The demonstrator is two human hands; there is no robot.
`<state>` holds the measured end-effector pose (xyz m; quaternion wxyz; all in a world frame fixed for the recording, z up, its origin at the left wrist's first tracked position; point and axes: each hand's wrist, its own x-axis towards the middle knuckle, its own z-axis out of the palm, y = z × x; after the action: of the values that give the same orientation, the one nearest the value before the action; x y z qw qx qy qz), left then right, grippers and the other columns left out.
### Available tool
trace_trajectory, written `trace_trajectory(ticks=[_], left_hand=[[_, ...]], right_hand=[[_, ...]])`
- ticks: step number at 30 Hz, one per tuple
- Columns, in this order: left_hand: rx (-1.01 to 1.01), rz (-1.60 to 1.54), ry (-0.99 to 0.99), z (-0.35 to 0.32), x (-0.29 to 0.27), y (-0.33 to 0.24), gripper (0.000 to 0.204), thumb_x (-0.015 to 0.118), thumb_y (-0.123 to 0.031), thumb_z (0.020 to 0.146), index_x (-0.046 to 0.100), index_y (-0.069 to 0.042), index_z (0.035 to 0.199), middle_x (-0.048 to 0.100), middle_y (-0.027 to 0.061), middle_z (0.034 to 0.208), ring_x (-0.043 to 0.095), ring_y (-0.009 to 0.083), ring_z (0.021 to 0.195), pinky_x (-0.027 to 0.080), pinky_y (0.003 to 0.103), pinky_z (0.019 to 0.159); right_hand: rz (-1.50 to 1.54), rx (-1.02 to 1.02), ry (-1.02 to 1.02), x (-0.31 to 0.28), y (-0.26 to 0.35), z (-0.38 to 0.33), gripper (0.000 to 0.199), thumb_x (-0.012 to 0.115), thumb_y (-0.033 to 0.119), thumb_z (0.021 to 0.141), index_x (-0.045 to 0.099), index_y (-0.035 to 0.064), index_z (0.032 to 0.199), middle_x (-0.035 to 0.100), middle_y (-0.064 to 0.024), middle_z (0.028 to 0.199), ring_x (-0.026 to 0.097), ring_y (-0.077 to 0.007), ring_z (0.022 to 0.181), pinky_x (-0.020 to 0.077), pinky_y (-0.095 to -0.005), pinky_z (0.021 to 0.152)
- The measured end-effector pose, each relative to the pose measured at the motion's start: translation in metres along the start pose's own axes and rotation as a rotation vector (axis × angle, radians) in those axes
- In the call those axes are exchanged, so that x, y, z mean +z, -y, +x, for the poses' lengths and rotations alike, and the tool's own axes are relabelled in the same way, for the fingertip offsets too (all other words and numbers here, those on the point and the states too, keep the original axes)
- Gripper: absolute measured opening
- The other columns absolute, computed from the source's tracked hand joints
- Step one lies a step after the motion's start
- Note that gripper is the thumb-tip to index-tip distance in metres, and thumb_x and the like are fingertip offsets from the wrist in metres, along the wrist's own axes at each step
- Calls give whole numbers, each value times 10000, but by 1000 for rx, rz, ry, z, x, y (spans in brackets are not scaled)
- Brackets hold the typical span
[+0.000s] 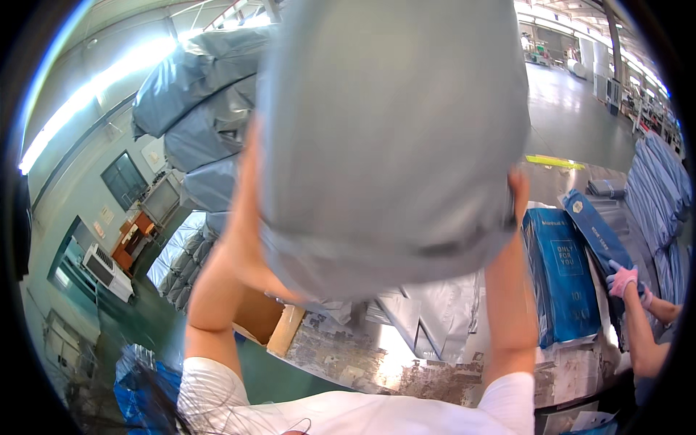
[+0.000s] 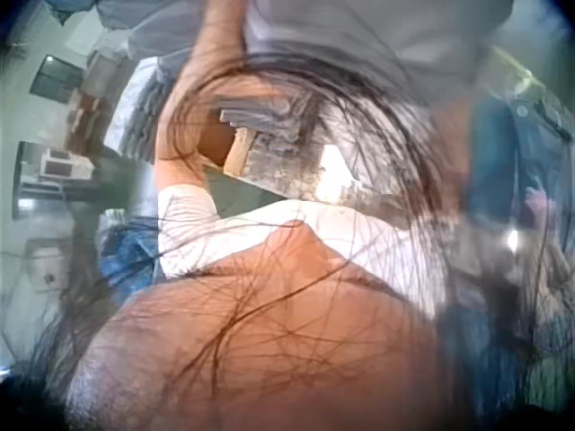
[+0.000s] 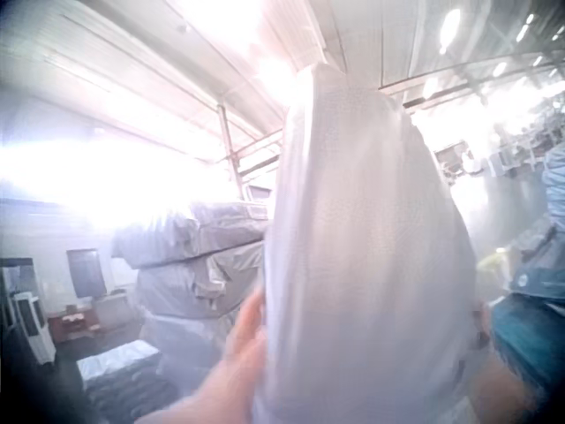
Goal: The person places folded items into blue poly mailers on a metal table, seals each mailer, and stacks the finished packages. A coworker across the table performs similar packaging actions.
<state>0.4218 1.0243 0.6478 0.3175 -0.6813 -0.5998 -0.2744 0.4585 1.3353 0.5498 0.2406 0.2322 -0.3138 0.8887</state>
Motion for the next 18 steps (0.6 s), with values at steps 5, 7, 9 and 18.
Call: trace_trajectory(ticks=[5, 7, 9, 18], left_hand=[[-229, 71, -180, 39, -144, 13, 945, 626, -545, 629, 258, -63, 1354, 169, 235, 1367, 193, 389, 1258, 239, 461, 997], [-312, -2, -321, 53, -192, 15, 875, 578, -541, 676, 270, -70, 1347, 215, 208, 1353, 240, 368, 1238, 267, 447, 984], [-292, -238, -538, 58, -219, 40, 807, 530, -537, 723, 283, -78, 1339, 261, 180, 1338, 287, 347, 1217, 296, 434, 972], [-669, -409, -738, -19, -327, 172, 785, 349, -660, 811, 325, -69, 1328, 448, 126, 1275, 428, 268, 1177, 329, 420, 990]], right_hand=[[-66, -90, 173, 170, -39, 117, 403, 391, 347, 855, 540, 58, 1093, 566, -75, 1083, 548, -186, 966, 443, -306, 819], [-113, -122, 285, 233, -50, 144, 426, 396, 368, 854, 525, 59, 1118, 550, -80, 1109, 530, -193, 989, 424, -305, 836], [-318, -207, 376, 288, -42, 159, 452, 402, 390, 853, 509, 60, 1143, 533, -86, 1134, 512, -199, 1013, 405, -303, 853], [-635, -220, 747, 369, -167, 232, 585, 427, 486, 848, 437, 65, 1254, 460, -109, 1250, 431, -229, 1118, 318, -296, 930]])
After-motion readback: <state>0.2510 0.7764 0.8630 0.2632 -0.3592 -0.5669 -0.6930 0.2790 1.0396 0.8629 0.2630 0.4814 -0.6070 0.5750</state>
